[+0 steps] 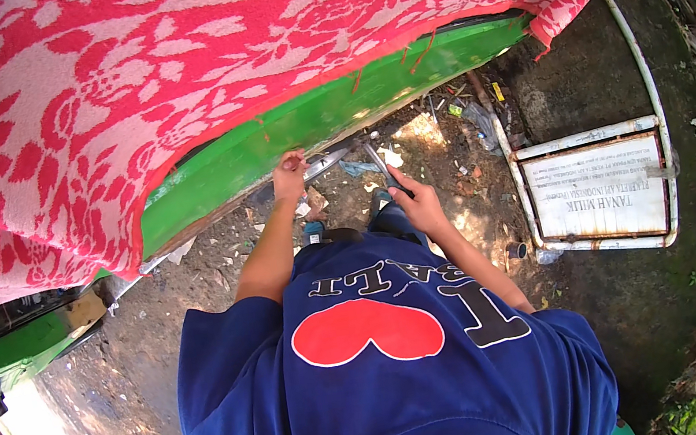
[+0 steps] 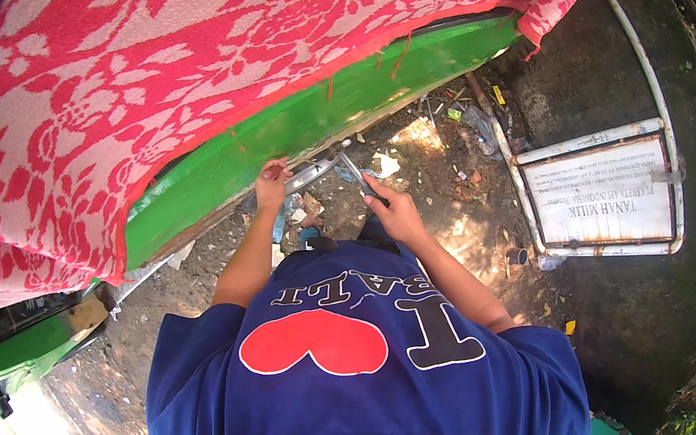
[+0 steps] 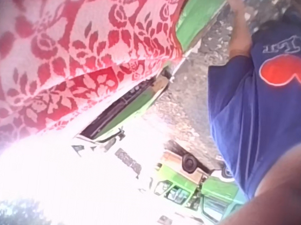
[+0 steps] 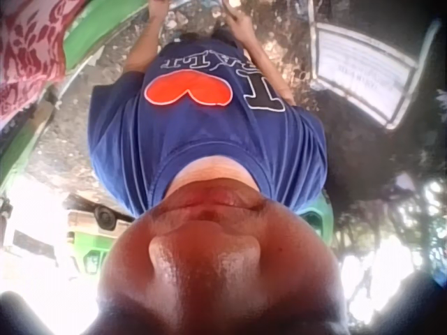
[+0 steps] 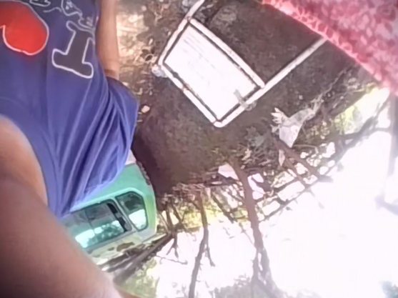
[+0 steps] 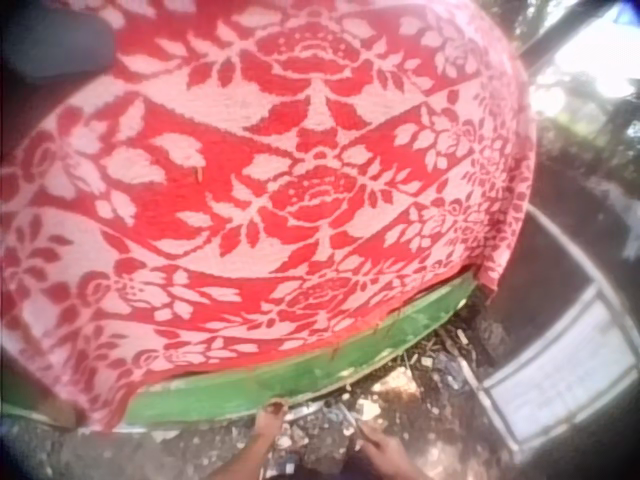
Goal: The person uses a blowtorch to heat a green vehicle panel and then repeatedly taps the heated area with a hammer. The person works on a small section of the panel, applying heat and striking it multiple times to adjust the surface.
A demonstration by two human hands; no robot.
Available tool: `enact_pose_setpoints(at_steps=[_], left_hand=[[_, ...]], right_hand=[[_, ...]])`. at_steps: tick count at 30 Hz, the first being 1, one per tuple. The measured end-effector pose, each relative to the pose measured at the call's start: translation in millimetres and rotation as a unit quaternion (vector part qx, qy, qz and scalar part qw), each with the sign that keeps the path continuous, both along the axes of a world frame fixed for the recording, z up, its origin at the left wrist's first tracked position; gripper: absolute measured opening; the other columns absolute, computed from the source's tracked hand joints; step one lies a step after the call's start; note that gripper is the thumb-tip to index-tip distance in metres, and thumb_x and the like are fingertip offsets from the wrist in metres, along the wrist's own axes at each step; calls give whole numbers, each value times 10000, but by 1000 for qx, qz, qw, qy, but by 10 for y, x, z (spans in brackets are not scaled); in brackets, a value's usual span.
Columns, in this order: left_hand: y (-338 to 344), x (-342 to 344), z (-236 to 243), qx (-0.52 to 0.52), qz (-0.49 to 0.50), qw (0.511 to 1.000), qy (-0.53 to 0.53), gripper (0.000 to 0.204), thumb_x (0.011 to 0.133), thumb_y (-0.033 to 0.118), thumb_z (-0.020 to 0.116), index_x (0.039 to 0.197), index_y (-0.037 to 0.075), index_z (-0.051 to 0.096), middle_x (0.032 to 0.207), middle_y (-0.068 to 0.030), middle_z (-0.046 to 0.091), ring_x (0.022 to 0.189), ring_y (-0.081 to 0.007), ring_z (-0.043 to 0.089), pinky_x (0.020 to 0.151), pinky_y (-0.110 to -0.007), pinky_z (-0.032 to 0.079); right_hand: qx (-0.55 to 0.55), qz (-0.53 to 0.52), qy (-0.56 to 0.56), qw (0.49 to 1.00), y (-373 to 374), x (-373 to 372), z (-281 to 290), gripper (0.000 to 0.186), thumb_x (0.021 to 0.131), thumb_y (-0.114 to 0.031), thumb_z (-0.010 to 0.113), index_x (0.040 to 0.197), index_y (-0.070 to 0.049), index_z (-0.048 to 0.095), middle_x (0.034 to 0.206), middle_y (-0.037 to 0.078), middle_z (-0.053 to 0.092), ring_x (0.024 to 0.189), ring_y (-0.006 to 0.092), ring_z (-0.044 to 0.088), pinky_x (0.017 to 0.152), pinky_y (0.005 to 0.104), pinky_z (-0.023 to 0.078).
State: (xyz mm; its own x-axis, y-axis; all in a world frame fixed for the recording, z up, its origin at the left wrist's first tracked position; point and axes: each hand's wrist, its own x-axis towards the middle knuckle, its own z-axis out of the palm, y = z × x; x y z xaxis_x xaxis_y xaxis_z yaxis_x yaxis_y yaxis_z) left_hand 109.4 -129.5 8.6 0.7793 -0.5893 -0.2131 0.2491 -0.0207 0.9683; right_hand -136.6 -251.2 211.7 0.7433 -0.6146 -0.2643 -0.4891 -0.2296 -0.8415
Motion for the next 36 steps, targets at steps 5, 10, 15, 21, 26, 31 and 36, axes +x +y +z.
enact_pose_setpoints(at_steps=[5, 10, 15, 21, 26, 31, 36], left_hand=[[-16, -11, -25, -18, 2, 1000, 16, 135, 882, -102, 569, 958, 9, 572, 1205, -154, 648, 838, -181, 694, 722, -286, 560], [-13, -18, -48, -28, 11, 999, 24, 131, 887, -98, 568, 966, 6, 570, 1209, -155, 647, 836, -184, 693, 725, -288, 566], [-9, -6, -58, -11, 9, 1000, 8, 119, 893, -89, 573, 968, 3, 569, 1219, -157, 643, 848, -190, 697, 722, -290, 570], [-7, 0, -31, -28, 14, 999, 26, 124, 890, -94, 578, 968, 1, 567, 1222, -165, 639, 852, -192, 696, 729, -292, 577], [-39, -37, 24, -18, 10, 1000, 11, 124, 888, -95, 581, 964, 1, 567, 1219, -168, 640, 850, -189, 695, 736, -293, 576], [-14, -18, -7, -18, 10, 1000, 9, 124, 888, -95, 575, 960, 6, 572, 1216, -163, 645, 841, -186, 698, 727, -293, 567], [-13, -14, -54, -14, 10, 1000, -4, 111, 892, -84, 570, 957, 6, 573, 1208, -156, 652, 832, -182, 701, 712, -292, 565]], right_hand=[[10, -9, 0, 1000, -3, -22, -23, 450, 938, -165, 619, 1378, -108, 543, 1311, 184, 602, 1245, 238, 568, 981, 303, 441], [-28, 7, -24, 999, -13, -18, -25, 455, 932, -149, 622, 1377, -99, 541, 1309, 187, 604, 1248, 235, 566, 985, 305, 445], [0, -4, -2, 1000, -10, 10, -2, 459, 929, -143, 624, 1378, -97, 541, 1304, 192, 605, 1245, 239, 569, 987, 308, 446], [-3, -9, 8, 1000, -14, 37, -4, 470, 926, -157, 632, 1384, -119, 537, 1297, 201, 608, 1231, 241, 581, 980, 310, 452], [4, -11, -1, 1000, -49, 2, -42, 470, 925, -155, 634, 1384, -123, 538, 1288, 205, 611, 1220, 239, 588, 974, 311, 455], [3, -11, -7, 1000, -39, 30, -12, 467, 924, -146, 633, 1381, -120, 540, 1293, 205, 607, 1231, 239, 577, 977, 308, 453], [5, -12, -6, 1000, -36, 24, -18, 465, 924, -143, 632, 1378, -114, 541, 1299, 203, 603, 1236, 236, 572, 977, 307, 453]])
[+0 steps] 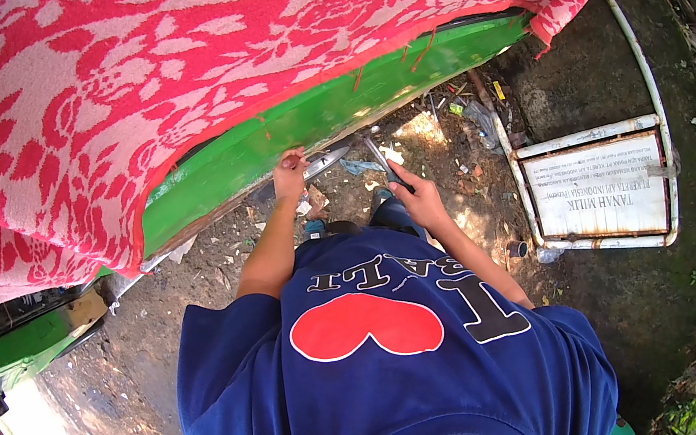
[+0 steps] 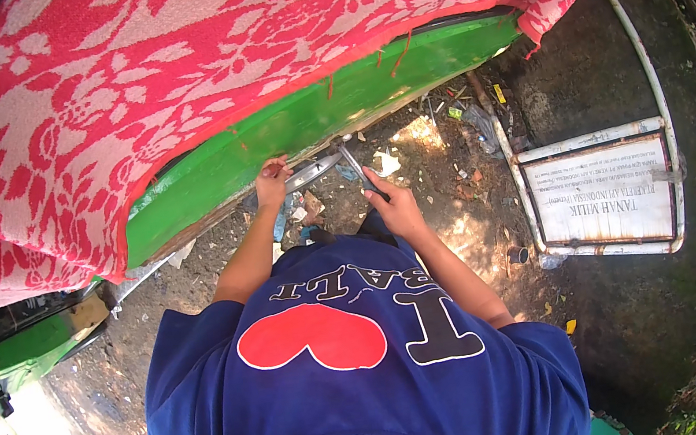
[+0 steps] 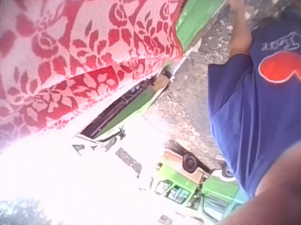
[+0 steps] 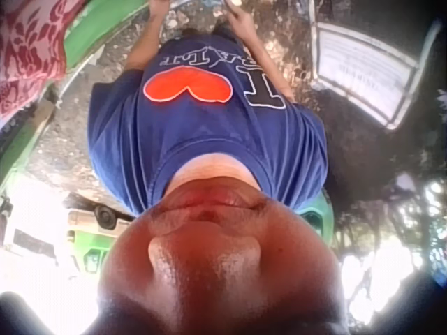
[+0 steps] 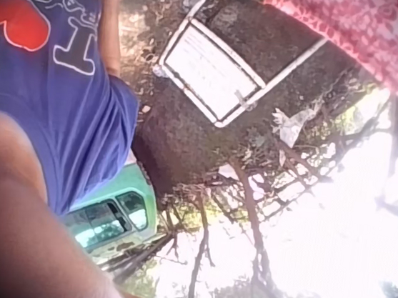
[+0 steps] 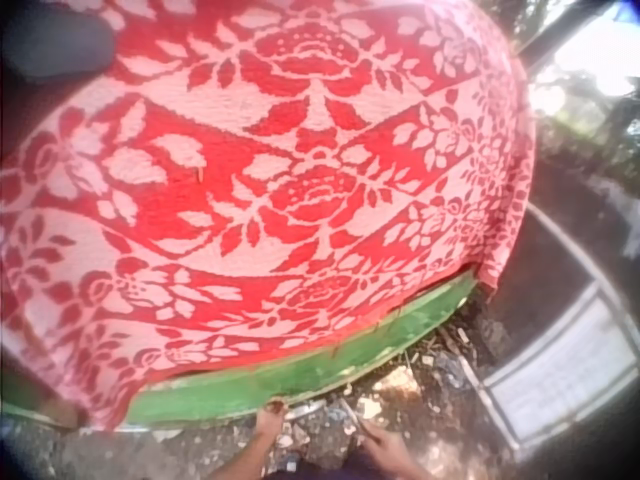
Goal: The person uses a blowtorch to heat a green vehicle panel and then repeatedly taps the heated area with a hammer. The person works on a small section of the panel, applying heat and striking it multiple times to adjust the surface.
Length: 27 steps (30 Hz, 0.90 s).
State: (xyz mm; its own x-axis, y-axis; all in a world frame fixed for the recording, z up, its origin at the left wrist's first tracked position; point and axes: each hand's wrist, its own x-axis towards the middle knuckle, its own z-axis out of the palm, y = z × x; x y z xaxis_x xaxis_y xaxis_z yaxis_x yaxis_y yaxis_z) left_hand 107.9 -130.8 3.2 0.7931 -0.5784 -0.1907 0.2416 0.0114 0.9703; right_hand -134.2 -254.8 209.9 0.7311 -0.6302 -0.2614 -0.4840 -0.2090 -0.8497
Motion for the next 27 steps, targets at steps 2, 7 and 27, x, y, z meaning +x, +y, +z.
enact_pose_setpoints(at_steps=[2, 7, 27], left_hand=[[-10, -9, -15, -10, 10, 1000, 18, 100, 895, -78, 571, 952, 5, 572, 1201, -154, 656, 828, -180, 702, 707, -290, 566], [-14, -16, -10, 1, 13, 1000, 7, 98, 896, -81, 570, 951, 0, 571, 1189, -144, 663, 821, -175, 702, 704, -288, 572], [-187, -45, -78, 98, -45, 985, -133, 132, 877, 15, 611, 998, 16, 664, 1014, -92, 702, 821, -158, 660, 774, -294, 534]], right_hand=[[-4, 1, -4, 1000, -2, -1, -10, 464, 924, -142, 633, 1377, -112, 541, 1299, 201, 604, 1230, 233, 578, 976, 306, 453], [7, -8, 10, 1000, 7, -7, 13, 461, 925, -140, 631, 1376, -102, 542, 1300, 194, 609, 1221, 226, 588, 980, 305, 450], [-270, 227, -47, 935, 195, 750, -163, 482, 900, -166, 658, 1369, -224, 565, 754, 146, 586, 657, 328, 604, 603, 429, 485]])
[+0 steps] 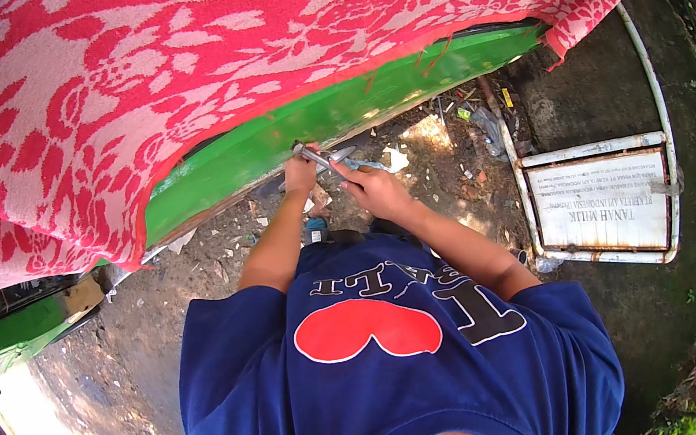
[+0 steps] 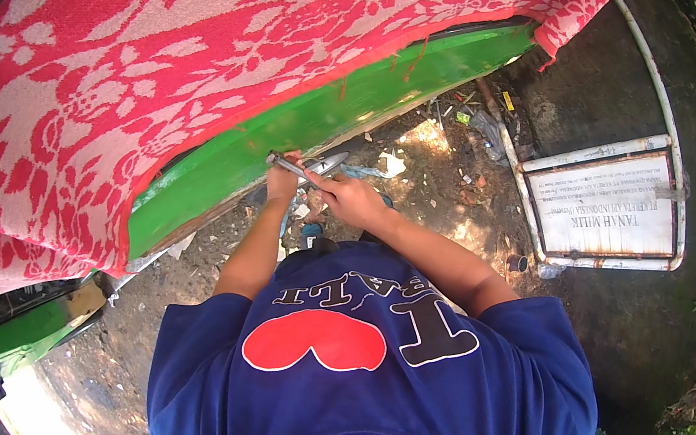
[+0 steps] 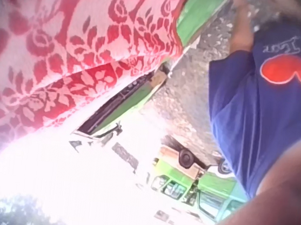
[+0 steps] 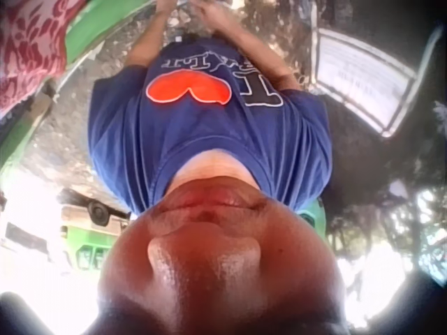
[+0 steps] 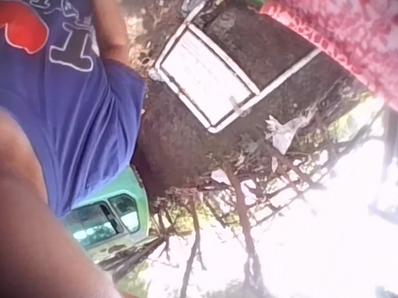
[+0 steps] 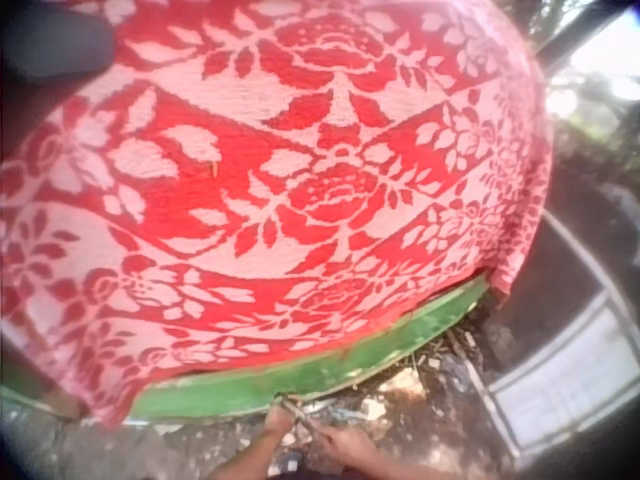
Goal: The person uses a blowtorch to heat a green vehicle panel and then repeatedly taps the heated area with a hammer. The person works on a small section of the panel, applying heat and striking it multiple times to adjust the surface.
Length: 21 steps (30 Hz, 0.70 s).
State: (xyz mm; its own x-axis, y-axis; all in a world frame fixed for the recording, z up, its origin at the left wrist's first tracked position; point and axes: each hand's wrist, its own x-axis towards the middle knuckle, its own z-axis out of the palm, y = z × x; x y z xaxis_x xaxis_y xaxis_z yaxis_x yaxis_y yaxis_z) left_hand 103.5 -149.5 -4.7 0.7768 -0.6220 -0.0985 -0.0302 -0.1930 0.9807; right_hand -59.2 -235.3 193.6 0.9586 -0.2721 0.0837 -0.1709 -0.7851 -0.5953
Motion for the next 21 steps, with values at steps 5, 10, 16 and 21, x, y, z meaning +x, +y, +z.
enact_pose_setpoints(at_steps=[5, 10, 16, 21], left_hand=[[58, 11, 407, 159, -3, 987, -30, 147, 866, 19, 645, 1010, 3, 664, 949, -111, 715, 796, -219, 697, 763, -348, 542], [21, 88, 438, -5, 28, 999, -27, 150, 867, -10, 634, 1016, -12, 644, 886, -124, 707, 774, -222, 717, 716, -328, 549], [160, 41, 246, -58, 45, 996, 54, 141, 878, -62, 610, 999, 9, 620, 1009, -111, 698, 798, -188, 706, 719, -292, 552], [102, -64, 357, -71, 65, 991, 95, 97, 896, -58, 598, 987, -22, 599, 1078, -140, 689, 811, -180, 699, 730, -293, 564]], right_hand=[[32, -10, 23, 999, -57, -57, 246, 479, 901, -164, 650, 1369, -217, 564, 777, 165, 613, 679, 358, 623, 627, 450, 497], [54, -41, 55, 996, -242, -303, -128, 470, 903, -148, 642, 1360, -233, 574, 809, 194, 646, 694, 384, 640, 649, 465, 512], [165, -83, -35, 982, -72, -221, 212, 442, 916, -114, 653, 1351, -92, 573, 935, 205, 686, 774, 216, 642, 768, 306, 502], [174, -123, 17, 977, -313, -352, 229, 444, 923, -137, 646, 1359, -120, 566, 1048, 229, 668, 911, 266, 639, 804, 318, 505]])
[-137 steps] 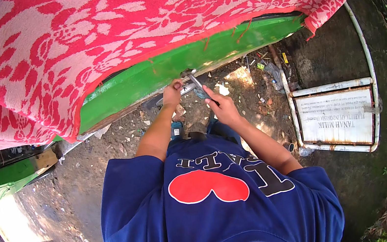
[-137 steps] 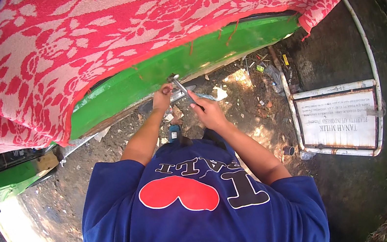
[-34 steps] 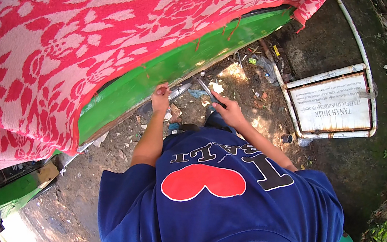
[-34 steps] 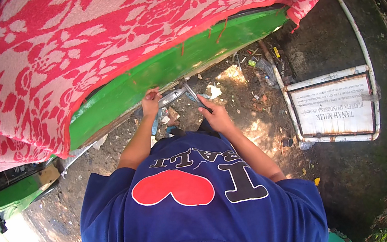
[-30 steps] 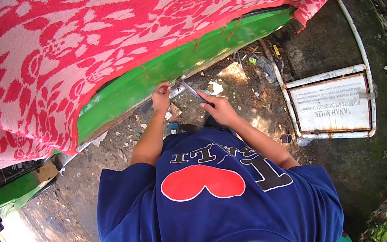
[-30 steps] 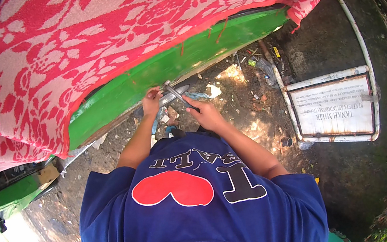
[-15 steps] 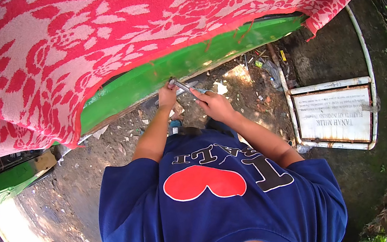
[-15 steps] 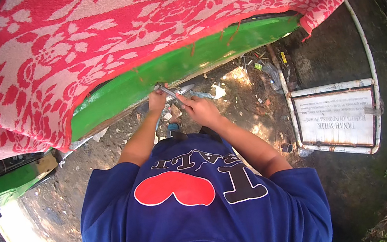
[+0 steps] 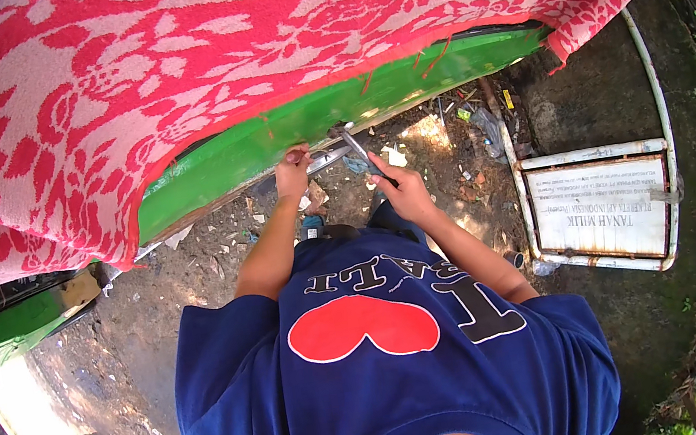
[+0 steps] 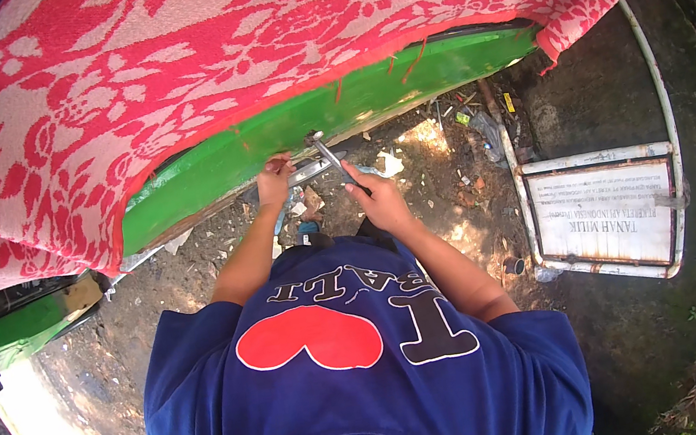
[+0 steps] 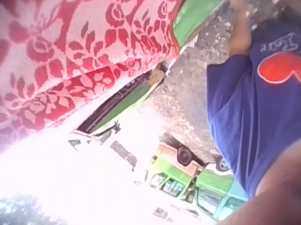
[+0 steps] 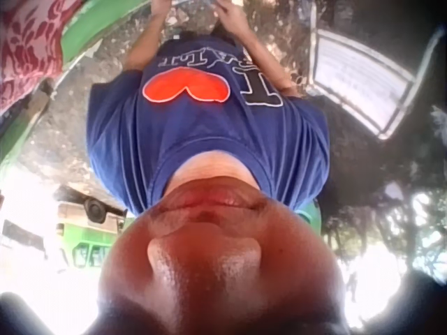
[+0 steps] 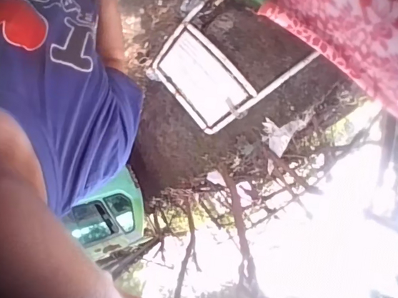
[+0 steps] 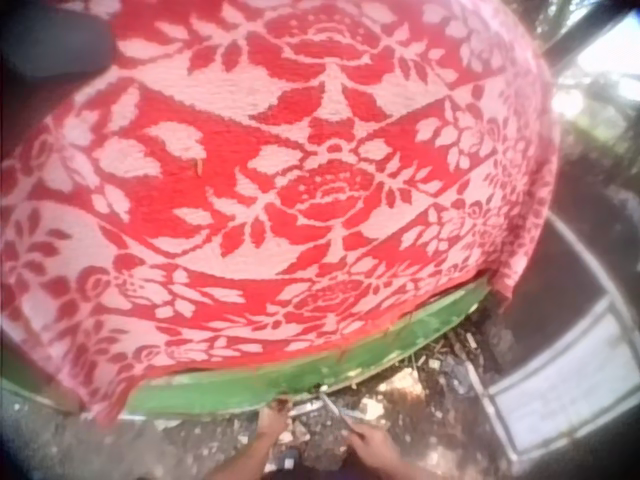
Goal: The person uses a blowtorch to heat a green vehicle panel and then repeatedly taps the heated area with a hammer. The person works on a small section of the panel, applying heat and striking it multiple times to adjust the surface.
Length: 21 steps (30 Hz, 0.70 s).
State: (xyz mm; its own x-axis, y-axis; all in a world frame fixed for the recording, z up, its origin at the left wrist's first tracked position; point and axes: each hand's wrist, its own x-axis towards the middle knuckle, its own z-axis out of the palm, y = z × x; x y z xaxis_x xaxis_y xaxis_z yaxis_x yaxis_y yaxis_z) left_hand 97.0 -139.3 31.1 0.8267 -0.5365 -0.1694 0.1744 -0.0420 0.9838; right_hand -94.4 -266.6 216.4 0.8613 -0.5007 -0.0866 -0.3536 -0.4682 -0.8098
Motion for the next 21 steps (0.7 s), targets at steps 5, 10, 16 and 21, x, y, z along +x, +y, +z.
enact_pose_setpoints(at_steps=[5, 10, 16, 21], left_hand=[[22, 58, -92, 1, 4, 1000, -9, 101, 894, -53, 608, 989, -21, 609, 1066, -122, 703, 796, -181, 714, 709, -284, 561], [-10, 34, -189, -5, 11, 1000, -20, 103, 895, -46, 611, 996, -24, 608, 1072, -126, 704, 801, -183, 716, 707, -287, 568], [-37, -12, -92, 5, 13, 999, -29, 98, 893, -40, 613, 989, -22, 611, 1061, -133, 703, 802, -188, 716, 714, -297, 574], [9, 37, -79, 14, -1, 998, -57, 100, 897, -27, 611, 995, -14, 614, 1069, -129, 709, 796, -192, 722, 719, -296, 573]], right_hand=[[29, -15, 3, 999, -7, -55, 13, 431, 927, -129, 633, 1352, -100, 566, 1208, 221, 645, 1128, 292, 648, 914, 321, 494], [0, -10, -11, 1000, -20, -150, -124, 462, 933, -137, 640, 1385, -124, 545, 1099, 185, 695, 947, 134, 649, 867, 278, 483], [24, -12, -13, 1000, -2, -219, -148, 457, 931, -127, 642, 1379, -118, 551, 1147, 172, 694, 969, 99, 632, 872, 274, 482], [52, -10, -5, 999, 30, -187, -104, 437, 927, -119, 640, 1355, -89, 560, 1228, 185, 648, 1104, 216, 631, 920, 305, 483]])
